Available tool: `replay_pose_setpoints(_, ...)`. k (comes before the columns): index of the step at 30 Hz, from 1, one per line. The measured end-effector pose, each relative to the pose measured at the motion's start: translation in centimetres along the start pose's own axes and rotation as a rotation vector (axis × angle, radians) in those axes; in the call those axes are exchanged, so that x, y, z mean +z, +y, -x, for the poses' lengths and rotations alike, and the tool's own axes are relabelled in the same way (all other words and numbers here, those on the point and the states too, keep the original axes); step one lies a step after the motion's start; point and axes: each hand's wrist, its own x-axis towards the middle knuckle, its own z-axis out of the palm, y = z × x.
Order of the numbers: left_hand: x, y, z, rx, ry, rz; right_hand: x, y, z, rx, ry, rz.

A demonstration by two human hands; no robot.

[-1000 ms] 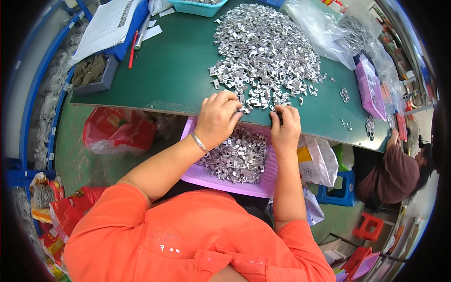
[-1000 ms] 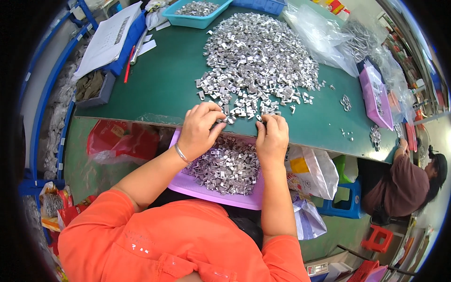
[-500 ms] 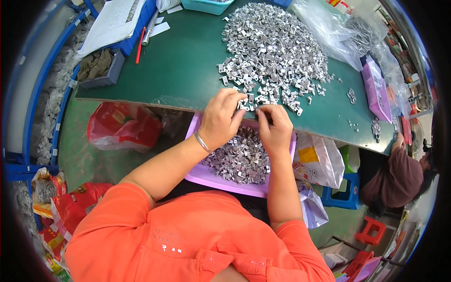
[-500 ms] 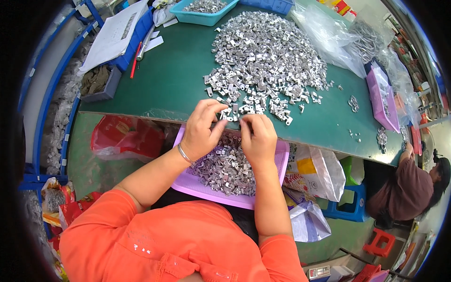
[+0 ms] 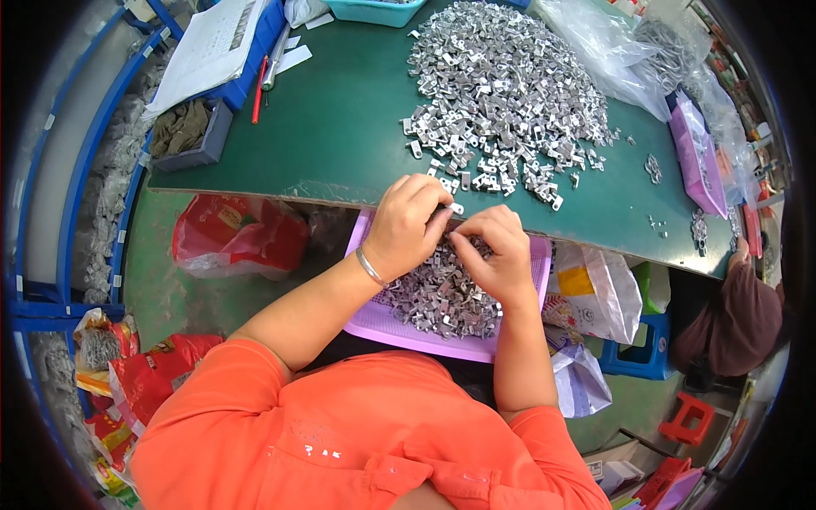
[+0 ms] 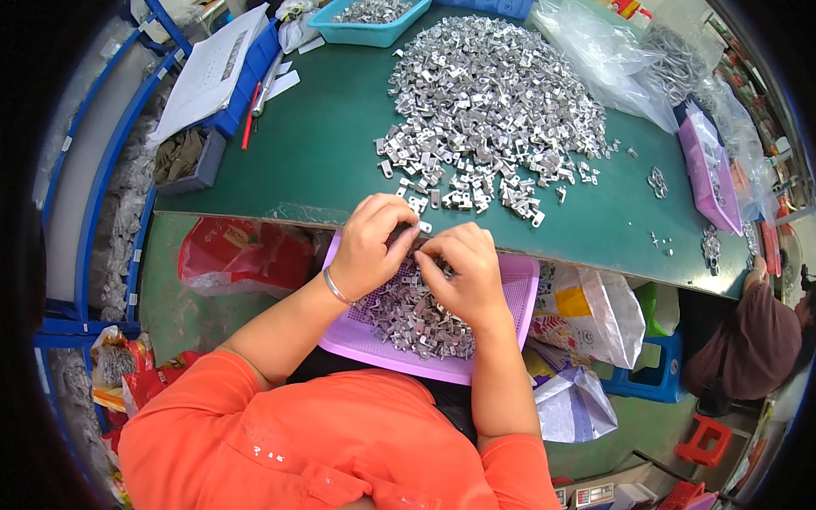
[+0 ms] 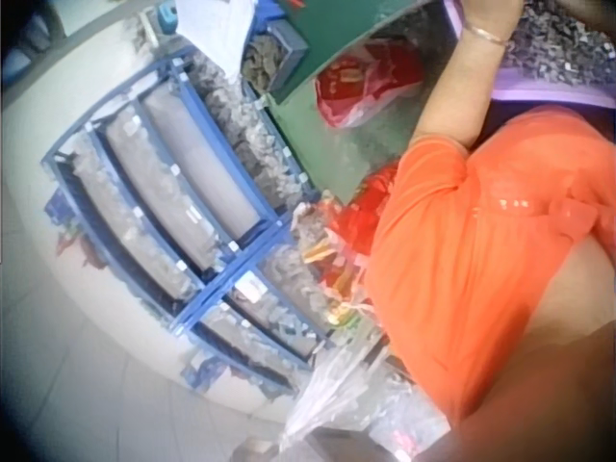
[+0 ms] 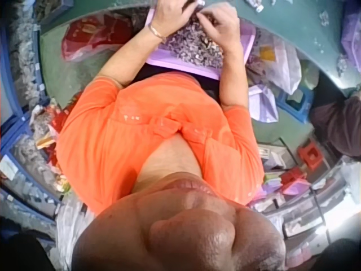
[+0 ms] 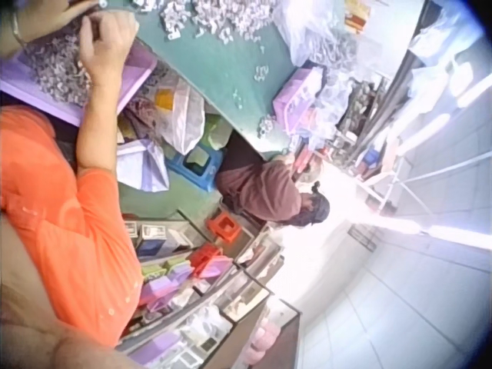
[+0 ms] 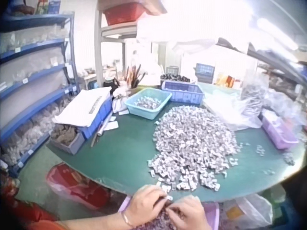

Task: The person sits at a green workbench and repeatedly picks up small silver metal clips from a large pile. They join two clips together by hand and place the assembled pair into a purple basket. The process is continuous and repetitive throughout the clip.

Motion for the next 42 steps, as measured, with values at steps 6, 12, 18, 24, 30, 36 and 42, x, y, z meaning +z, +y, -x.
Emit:
replay_pose_setpoints(6,-0.6,0.0,0.1,0.061,-0.082,0.062,0.9,1.1,-1.6,0.090,0.253,0.328)
replay_pose_setpoints(12,-1.1,-0.2,0.3,0.122,-0.133,0.153,0.6,1.4,-0.2,0.259,0.443,-0.103)
replay_pose_setpoints(18,0.0,1.6,-0.7,-0.153,-0.003,0.079,-2.3,0.3,1.0,0.104,0.194,-0.158)
replay_pose_setpoints(24,0.0,0.5,-1.1,-0.002,-0.097,-0.003,-0.6,2.0,-0.6,0.095,0.148,0.238)
replay_pose_setpoints(30,-1.2,0.7,-0.3,0.075,-0.207,0.172,-2.6,0.7,0.5,0.026,0.048,-0.169)
replay_pose_setpoints(36,0.9,1.0,-2.7,-0.031,-0.158,-0.063,-0.8,2.5,-1.4,0.180,0.271,0.324)
replay_pose_setpoints(42,0.7,0.0,-2.1,0.024,-0.121,0.106,-1.8,1.8,0.3,0.260,0.311,0.068)
